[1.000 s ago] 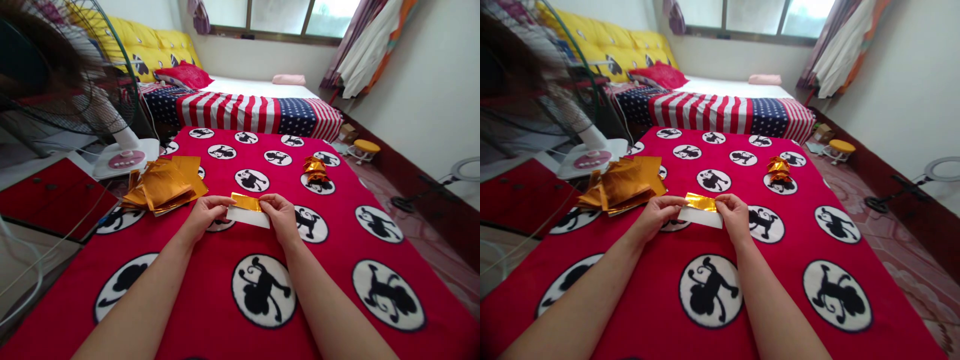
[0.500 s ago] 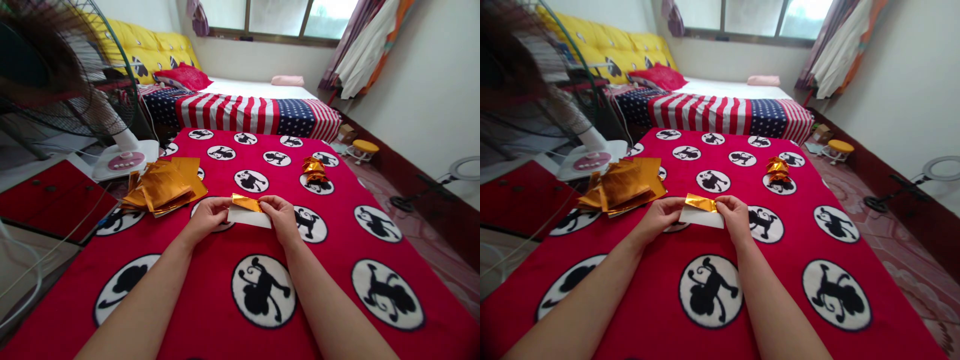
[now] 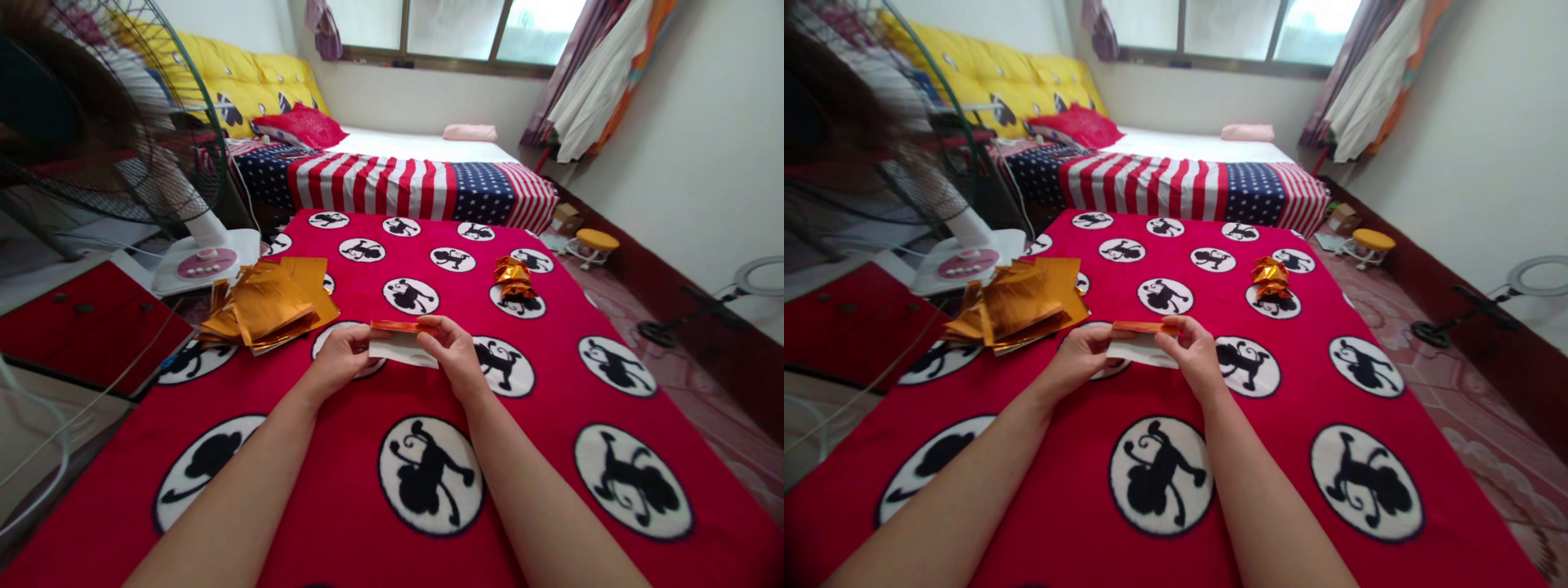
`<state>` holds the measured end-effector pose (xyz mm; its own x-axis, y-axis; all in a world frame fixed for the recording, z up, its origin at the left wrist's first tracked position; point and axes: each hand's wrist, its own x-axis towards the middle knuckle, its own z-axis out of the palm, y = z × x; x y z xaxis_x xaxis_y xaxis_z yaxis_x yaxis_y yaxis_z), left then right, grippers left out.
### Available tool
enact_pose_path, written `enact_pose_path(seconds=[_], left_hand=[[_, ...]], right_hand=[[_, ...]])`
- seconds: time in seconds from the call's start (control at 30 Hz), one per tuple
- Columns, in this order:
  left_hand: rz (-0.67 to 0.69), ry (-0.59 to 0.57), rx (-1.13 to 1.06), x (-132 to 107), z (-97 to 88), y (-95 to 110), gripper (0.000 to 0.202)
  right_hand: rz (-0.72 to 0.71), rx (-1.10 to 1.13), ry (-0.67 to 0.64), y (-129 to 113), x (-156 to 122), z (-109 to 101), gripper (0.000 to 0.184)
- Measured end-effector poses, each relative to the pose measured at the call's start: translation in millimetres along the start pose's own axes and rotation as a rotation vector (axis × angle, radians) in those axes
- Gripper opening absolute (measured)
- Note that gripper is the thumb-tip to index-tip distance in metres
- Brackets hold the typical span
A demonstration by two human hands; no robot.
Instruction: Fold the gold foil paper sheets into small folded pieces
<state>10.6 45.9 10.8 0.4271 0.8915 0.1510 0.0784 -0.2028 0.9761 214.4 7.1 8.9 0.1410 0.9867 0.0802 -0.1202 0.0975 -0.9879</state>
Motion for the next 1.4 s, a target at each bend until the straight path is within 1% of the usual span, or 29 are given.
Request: enact_pose_path(seconds=[0.1,0.17,0.37,0.47,0.53,0.67,0.73,0.83,0.93,1.0,1.07,1.17,1.23,1.33,1.37,1.4], left_hand=[[-0.024,0.024,-0.028,0,0.3,3,0.035],[-0.029,0.020,-0.032,-1,0.8,4,0.035],[-0.019,0.019,0.024,-2,0.2,0,0.026],[-0.010,-0.017,0.011,-2,-0.2,0,0.022],[-0.028,-0.044,-0.042,-3,-0.1,2,0.027],[-0.047,-0.088,-0.139,-4,-0.3,1,0.052],[-0.028,-0.103,-0.111,-4,-1.1,-1,0.054],[0.017,-0.094,0.056,-4,-2.6,-3,0.039],[0.095,-0.111,0.294,-3,-2.9,-4,0.026],[0.202,-0.128,0.431,-3,-2.5,-6,0.022],[0.326,-0.117,0.538,-2,-2.1,-10,0.022],[0.465,-0.050,0.686,-2,-2.3,-10,0.025],[0.515,0.034,0.796,-3,-2.9,-6,0.027],[0.570,0.178,0.946,-4,-3.4,3,0.024],[0.575,0.191,0.989,-4,-3.5,4,0.023],[0.575,0.179,1.022,-4,-3.5,4,0.021]], right_hand=[[0.029,0.028,-0.042,-1,-1,2,0.048],[0.036,0.036,-0.037,0,-1,3,0.048],[-0.018,-0.017,0.022,5,0,0,0.032],[-0.019,-0.023,0.024,8,0,-1,0.024],[-0.024,-0.015,0.032,9,-1,-1,0.023],[-0.023,-0.011,0.042,6,-2,1,0.019],[-0.019,-0.022,0.028,4,-3,2,0.020],[-0.002,-0.028,0.054,2,-4,3,0.025],[-0.007,-0.129,0.139,6,-2,2,0.032],[-0.054,-0.234,0.187,9,0,1,0.032],[-0.116,-0.300,0.198,12,1,0,0.026],[-0.202,-0.358,0.202,13,1,-1,0.011],[-0.279,-0.376,0.225,11,0,-1,0.004],[-0.386,-0.378,0.213,9,-2,-1,0.007],[-0.405,-0.383,0.193,9,-2,0,0.009],[-0.418,-0.389,0.172,8,-1,0,0.010]])
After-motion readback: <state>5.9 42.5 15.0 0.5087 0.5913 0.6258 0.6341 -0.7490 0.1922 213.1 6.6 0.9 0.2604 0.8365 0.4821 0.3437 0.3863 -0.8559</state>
